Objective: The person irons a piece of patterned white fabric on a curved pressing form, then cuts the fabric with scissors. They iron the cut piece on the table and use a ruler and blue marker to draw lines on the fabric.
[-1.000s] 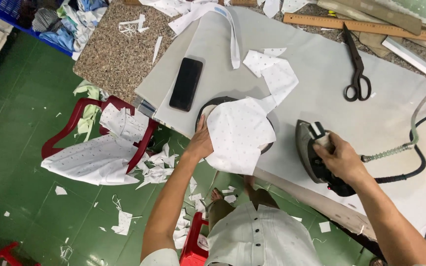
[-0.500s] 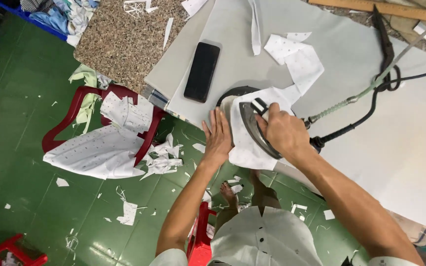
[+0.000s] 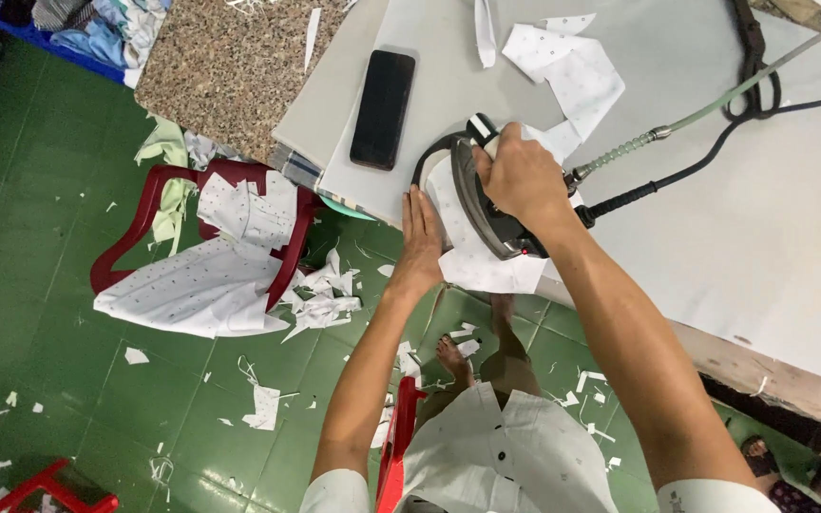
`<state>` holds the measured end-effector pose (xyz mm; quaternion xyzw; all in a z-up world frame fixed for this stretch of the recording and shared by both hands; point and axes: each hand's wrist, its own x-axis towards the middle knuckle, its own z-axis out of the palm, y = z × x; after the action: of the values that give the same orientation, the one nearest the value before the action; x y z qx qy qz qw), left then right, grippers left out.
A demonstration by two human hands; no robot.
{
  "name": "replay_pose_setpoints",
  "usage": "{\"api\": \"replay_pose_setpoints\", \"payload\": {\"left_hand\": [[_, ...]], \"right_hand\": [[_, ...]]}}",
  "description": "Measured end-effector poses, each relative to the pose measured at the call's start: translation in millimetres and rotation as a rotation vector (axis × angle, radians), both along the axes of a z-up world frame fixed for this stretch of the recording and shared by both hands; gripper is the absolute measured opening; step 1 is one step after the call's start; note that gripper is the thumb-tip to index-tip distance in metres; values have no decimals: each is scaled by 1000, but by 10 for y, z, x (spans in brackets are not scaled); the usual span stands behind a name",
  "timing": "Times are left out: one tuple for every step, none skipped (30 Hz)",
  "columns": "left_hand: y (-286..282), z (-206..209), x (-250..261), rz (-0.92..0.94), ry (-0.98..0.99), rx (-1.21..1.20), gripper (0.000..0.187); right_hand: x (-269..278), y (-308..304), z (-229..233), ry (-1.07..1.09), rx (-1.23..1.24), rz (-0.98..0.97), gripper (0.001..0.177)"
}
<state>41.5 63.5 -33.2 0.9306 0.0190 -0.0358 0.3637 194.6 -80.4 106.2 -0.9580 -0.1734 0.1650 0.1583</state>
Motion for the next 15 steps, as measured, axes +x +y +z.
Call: {"api": "replay_pose_setpoints", "payload": {"left_hand": [[131, 66, 18, -10, -4, 0, 138], [265, 134, 43, -102, 127, -79, 147], [400, 200, 77, -194, 259, -157, 156], [530, 449, 150, -203, 256, -157, 156], [664, 699, 218, -135, 321, -176, 125], [801, 951, 290, -65, 385, -193, 94], [901, 764, 449, -70, 383, -191, 94], [1005, 578, 613, 47, 237, -15, 73], [1113, 393, 776, 165, 88, 161, 57], [1084, 339, 851, 161, 84, 164, 57], [1058, 282, 915, 154, 8, 264, 62], [1036, 223, 980, 147, -70, 365, 68], [1042, 179, 958, 150, -69, 367, 68], [1049, 135, 936, 114, -17, 390, 70], [1064, 96, 917, 76, 35, 413, 72]], "right_hand": [[-82, -11, 53, -4, 0, -10, 46], [-159, -18, 108, 13, 7, -20, 45], [-228, -18, 164, 29, 13, -29, 43], [-284, -30, 205, 25, 11, -38, 43], [-344, -39, 243, 43, 11, -36, 42], [-402, -42, 281, 61, 11, -34, 41], [-430, -43, 322, 58, 13, -39, 41], [-456, -40, 363, 71, -5, -38, 40], [-482, -34, 399, 84, -22, -36, 39], [-491, -24, 425, 81, -18, -40, 39], [-502, -9, 450, 78, -35, -47, 40], [-512, 10, 475, 75, -52, -54, 40], [-499, 18, 462, 75, -50, -50, 40], [-487, 27, 449, 52, -70, -47, 41], [-473, 42, 439, 28, -90, -43, 41]]}}
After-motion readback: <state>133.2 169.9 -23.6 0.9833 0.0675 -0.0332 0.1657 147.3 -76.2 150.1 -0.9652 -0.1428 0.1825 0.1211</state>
